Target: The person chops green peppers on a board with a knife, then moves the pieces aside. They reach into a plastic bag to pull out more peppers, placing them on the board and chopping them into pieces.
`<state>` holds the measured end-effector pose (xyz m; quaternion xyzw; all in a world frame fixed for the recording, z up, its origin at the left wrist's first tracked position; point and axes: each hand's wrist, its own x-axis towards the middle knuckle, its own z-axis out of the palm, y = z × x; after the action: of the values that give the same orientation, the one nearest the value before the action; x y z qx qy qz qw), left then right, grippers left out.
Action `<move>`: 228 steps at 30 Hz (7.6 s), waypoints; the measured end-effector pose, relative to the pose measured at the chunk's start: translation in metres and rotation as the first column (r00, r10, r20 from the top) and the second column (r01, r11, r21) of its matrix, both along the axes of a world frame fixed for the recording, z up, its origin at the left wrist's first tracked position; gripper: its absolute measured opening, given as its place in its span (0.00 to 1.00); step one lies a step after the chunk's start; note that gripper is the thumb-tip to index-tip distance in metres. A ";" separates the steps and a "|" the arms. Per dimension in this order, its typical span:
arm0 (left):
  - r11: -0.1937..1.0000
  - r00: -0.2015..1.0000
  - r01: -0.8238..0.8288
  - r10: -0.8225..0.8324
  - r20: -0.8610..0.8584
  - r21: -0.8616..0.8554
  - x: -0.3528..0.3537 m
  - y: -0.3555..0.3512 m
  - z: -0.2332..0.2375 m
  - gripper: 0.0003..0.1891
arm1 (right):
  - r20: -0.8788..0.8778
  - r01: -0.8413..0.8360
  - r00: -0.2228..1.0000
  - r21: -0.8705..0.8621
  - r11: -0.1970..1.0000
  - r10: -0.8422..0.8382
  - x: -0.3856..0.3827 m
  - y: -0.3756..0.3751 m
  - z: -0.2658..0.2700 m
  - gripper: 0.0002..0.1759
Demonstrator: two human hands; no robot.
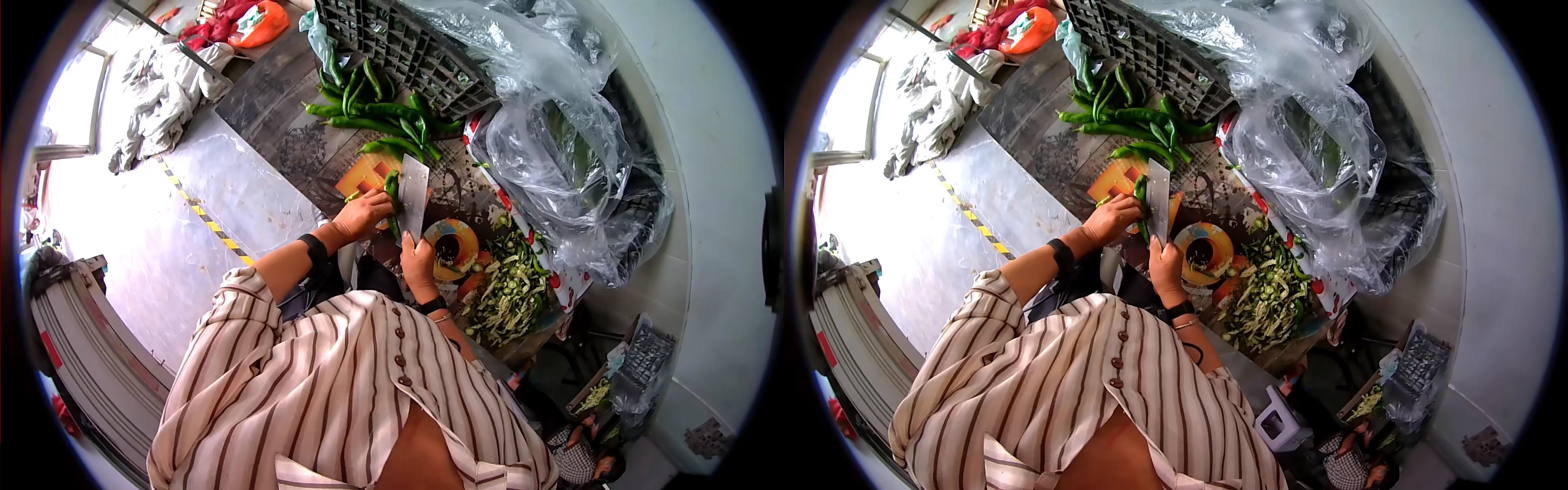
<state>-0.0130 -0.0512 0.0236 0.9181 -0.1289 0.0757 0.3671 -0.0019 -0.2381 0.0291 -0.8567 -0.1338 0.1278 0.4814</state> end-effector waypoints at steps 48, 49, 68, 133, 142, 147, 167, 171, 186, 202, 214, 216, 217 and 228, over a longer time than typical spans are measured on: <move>0.722 0.756 -0.642 0.540 -0.370 -0.258 0.021 0.009 0.020 0.17 | -0.051 -0.165 0.986 -0.198 0.966 0.157 0.036 0.034 0.021 0.15; 0.746 0.782 -0.615 0.538 -0.315 -0.255 0.021 0.011 0.022 0.16 | -0.022 -0.155 0.988 -0.212 0.965 0.154 0.036 0.033 0.024 0.16; 0.661 0.772 -0.636 0.533 -0.346 -0.398 0.030 0.026 0.015 0.09 | -0.053 -0.297 0.954 -0.256 0.920 0.294 0.039 0.025 0.028 0.12; 0.449 0.685 -0.728 0.440 -0.581 -0.518 0.016 0.054 0.007 0.07 | -0.062 -0.544 0.818 -0.407 0.734 0.572 0.076 0.048 0.043 0.11; 0.320 0.655 -0.755 0.328 -0.681 -0.573 0.013 0.060 0.017 0.07 | -0.029 -0.565 0.789 -0.428 0.705 0.614 0.079 0.062 0.045 0.12; 0.423 0.633 -0.774 0.494 -0.596 -0.471 0.012 0.061 -0.004 0.08 | -0.028 -0.561 0.797 -0.406 0.722 0.604 0.080 0.067 0.032 0.14; 0.483 0.616 -0.788 0.609 -0.500 -0.382 0.018 0.064 -0.009 0.11 | -0.158 -0.592 0.791 -0.442 0.674 0.590 0.092 0.083 0.043 0.17; 0.483 0.614 -0.789 0.608 -0.503 -0.379 0.018 0.064 -0.011 0.11 | -0.222 -0.607 0.785 -0.464 0.645 0.579 0.095 0.085 0.045 0.17; 0.505 0.584 -0.808 0.617 -0.527 -0.304 0.022 0.065 -0.008 0.13 | -0.156 -0.586 0.776 -0.536 0.607 0.612 0.096 0.090 0.045 0.12; 0.569 0.665 -0.747 0.620 -0.417 -0.345 0.018 0.060 -0.014 0.11 | 0.032 -0.479 0.836 -0.443 0.758 0.547 0.093 0.122 0.022 0.12; 0.491 0.737 -0.673 0.513 -0.440 -0.553 0.015 0.056 -0.015 0.09 | 0.011 -0.426 0.893 -0.298 0.854 0.449 0.101 0.041 0.090 0.12; 0.486 0.738 -0.671 0.513 -0.439 -0.559 0.015 0.055 -0.021 0.09 | 0.004 -0.433 0.890 -0.306 0.848 0.456 0.097 0.017 0.090 0.11; 0.478 0.736 -0.672 0.515 -0.440 -0.566 0.015 0.055 -0.020 0.09 | -0.044 -0.462 0.872 -0.406 0.789 0.488 0.093 0.008 0.092 0.11; 0.539 0.733 -0.680 0.531 -0.426 -0.497 0.015 0.054 -0.009 0.08 | -0.106 -0.541 0.750 -0.665 0.514 0.653 0.084 -0.019 0.108 0.11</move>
<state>0.0019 0.0027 0.0149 0.7308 0.2735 0.1329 0.6111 0.0818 -0.2576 0.1375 -0.8761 -0.4042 0.2558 0.0606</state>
